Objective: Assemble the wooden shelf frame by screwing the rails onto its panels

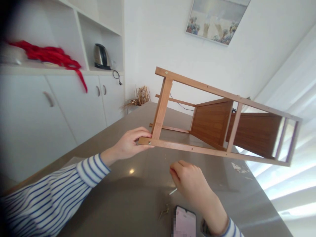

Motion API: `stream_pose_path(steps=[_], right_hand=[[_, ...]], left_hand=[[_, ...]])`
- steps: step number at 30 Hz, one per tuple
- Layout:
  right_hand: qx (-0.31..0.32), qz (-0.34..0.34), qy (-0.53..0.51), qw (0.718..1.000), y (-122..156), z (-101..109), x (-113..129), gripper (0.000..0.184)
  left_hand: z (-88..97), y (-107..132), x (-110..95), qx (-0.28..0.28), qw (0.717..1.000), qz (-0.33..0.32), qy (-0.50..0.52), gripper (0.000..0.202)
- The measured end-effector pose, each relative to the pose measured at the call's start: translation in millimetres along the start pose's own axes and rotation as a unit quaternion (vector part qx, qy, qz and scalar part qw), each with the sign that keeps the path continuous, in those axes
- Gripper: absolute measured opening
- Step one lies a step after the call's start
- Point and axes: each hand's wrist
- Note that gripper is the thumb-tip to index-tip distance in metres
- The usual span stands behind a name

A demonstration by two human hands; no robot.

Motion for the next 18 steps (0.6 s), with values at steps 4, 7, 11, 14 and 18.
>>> stream_pose_path(steps=[4,7,11,14,18], right_hand=[[0.136,-0.036,0.038,0.989,24,-17,-22,0.017],[0.163,-0.043,0.051,0.984,30,-32,-26,0.019],[0.178,-0.049,0.065,0.981,28,-45,-22,0.023],[0.192,-0.057,0.066,0.978,24,-48,-20,0.026],[0.202,-0.068,0.045,0.976,23,-49,-25,0.020]], left_hand=[[1.1,-1,0,0.001,1.000,-0.002,-0.005,0.025],[1.1,-1,0,-0.001,1.000,-0.004,-0.003,0.026],[0.6,0,0,-0.001,1.000,0.000,0.002,0.025],[0.3,0,-1,-0.006,1.000,-0.001,0.003,0.025],[0.1,0,0,-0.006,1.000,-0.006,0.001,0.025]])
Point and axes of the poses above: each hand's wrist, its own y-axis away from the middle knuckle, its own z-axis out of the back of the hand, x = y × z, and after that the axes turned 12 degrees about -y, right-handed
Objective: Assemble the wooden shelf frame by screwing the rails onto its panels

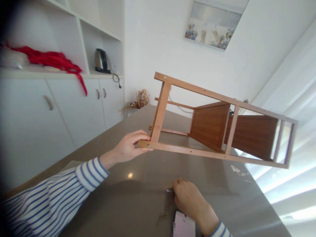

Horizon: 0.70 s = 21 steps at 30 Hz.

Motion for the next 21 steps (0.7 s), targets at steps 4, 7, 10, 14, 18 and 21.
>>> stream_pose_path(steps=[4,7,10,14,18,21], right_hand=[[-0.038,0.000,-0.048,0.998,1,4,-6,0.015],[-0.096,0.018,-0.123,0.988,5,18,0,0.013],[-0.221,0.058,-0.196,0.954,10,40,18,0.013],[-0.385,0.113,-0.187,0.897,10,67,48,0.008],[-0.449,0.154,-0.097,0.875,1,80,71,0.007],[-0.458,0.180,-0.040,0.870,-7,83,81,0.008]], left_hand=[[0.4,0,-1,0.005,1.000,0.005,0.000,0.024],[1.1,0,-2,0.008,1.000,0.006,-0.002,0.024],[1.4,0,-3,0.006,1.000,0.006,-0.002,0.024],[0.4,1,0,0.013,1.000,0.012,-0.001,0.026],[-0.6,1,2,0.012,1.000,0.012,0.011,0.028],[-0.2,0,1,0.014,1.000,0.010,0.017,0.029]])
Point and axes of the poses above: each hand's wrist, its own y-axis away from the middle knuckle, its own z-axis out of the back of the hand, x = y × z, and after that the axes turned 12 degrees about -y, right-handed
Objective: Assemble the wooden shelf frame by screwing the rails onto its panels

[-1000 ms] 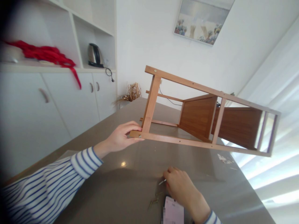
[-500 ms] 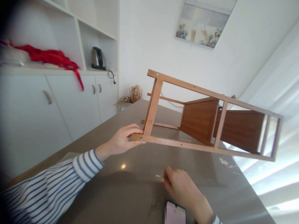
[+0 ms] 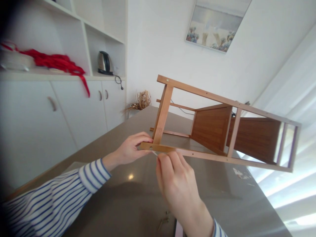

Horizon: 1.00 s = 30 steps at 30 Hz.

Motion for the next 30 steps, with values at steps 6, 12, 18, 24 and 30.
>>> stream_pose_path(steps=[6,12,18,24,30], right_hand=[[0.010,0.043,0.043,0.998,-8,-2,3,0.010],[0.029,0.052,0.051,0.997,-10,-1,2,0.012],[0.051,0.064,0.075,0.994,-11,-1,4,0.010],[0.073,0.059,0.097,0.991,-11,0,4,0.009],[0.097,0.058,0.126,0.986,-19,5,11,0.013]], left_hand=[[0.9,-2,-3,-0.009,1.000,-0.010,-0.002,0.029],[0.2,-1,-2,-0.001,1.000,-0.003,0.006,0.031],[0.4,-1,-3,0.001,1.000,0.004,0.010,0.032],[1.1,-2,-5,-0.001,1.000,0.002,0.010,0.033],[0.3,-1,-3,0.008,1.000,0.008,0.010,0.032]])
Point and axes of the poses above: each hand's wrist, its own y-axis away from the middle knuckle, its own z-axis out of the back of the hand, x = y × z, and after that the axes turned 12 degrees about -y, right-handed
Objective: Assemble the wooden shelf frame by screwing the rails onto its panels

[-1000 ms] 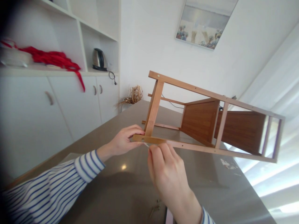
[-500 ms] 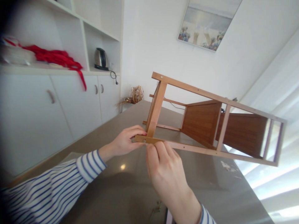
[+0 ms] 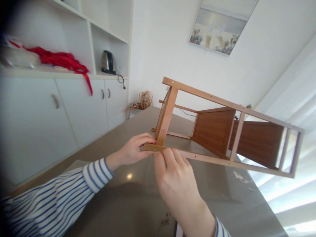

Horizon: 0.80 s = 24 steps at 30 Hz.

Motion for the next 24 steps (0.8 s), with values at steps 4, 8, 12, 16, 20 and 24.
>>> stream_pose_path(steps=[4,8,12,16,20,24], right_hand=[[-0.010,-0.035,-0.025,0.999,-8,-1,7,0.019],[-0.032,-0.133,-0.193,0.972,-12,-9,10,0.015],[-0.022,-0.224,-0.375,0.899,-12,-14,6,0.012],[0.022,-0.256,-0.514,0.819,-8,-12,3,0.024],[0.037,-0.242,-0.537,0.807,-4,-8,0,0.030],[-0.001,-0.237,-0.500,0.833,0,-8,-6,0.024]], left_hand=[[-1.7,1,3,0.004,1.000,-0.004,0.003,0.031],[-3.0,1,5,0.004,1.000,-0.006,0.005,0.028],[-3.4,1,5,0.000,1.000,-0.006,0.007,0.026],[-2.7,1,3,0.000,1.000,-0.002,0.005,0.023],[-1.7,1,3,0.001,1.000,-0.004,0.004,0.023],[-1.9,2,4,0.006,1.000,-0.004,0.000,0.026]])
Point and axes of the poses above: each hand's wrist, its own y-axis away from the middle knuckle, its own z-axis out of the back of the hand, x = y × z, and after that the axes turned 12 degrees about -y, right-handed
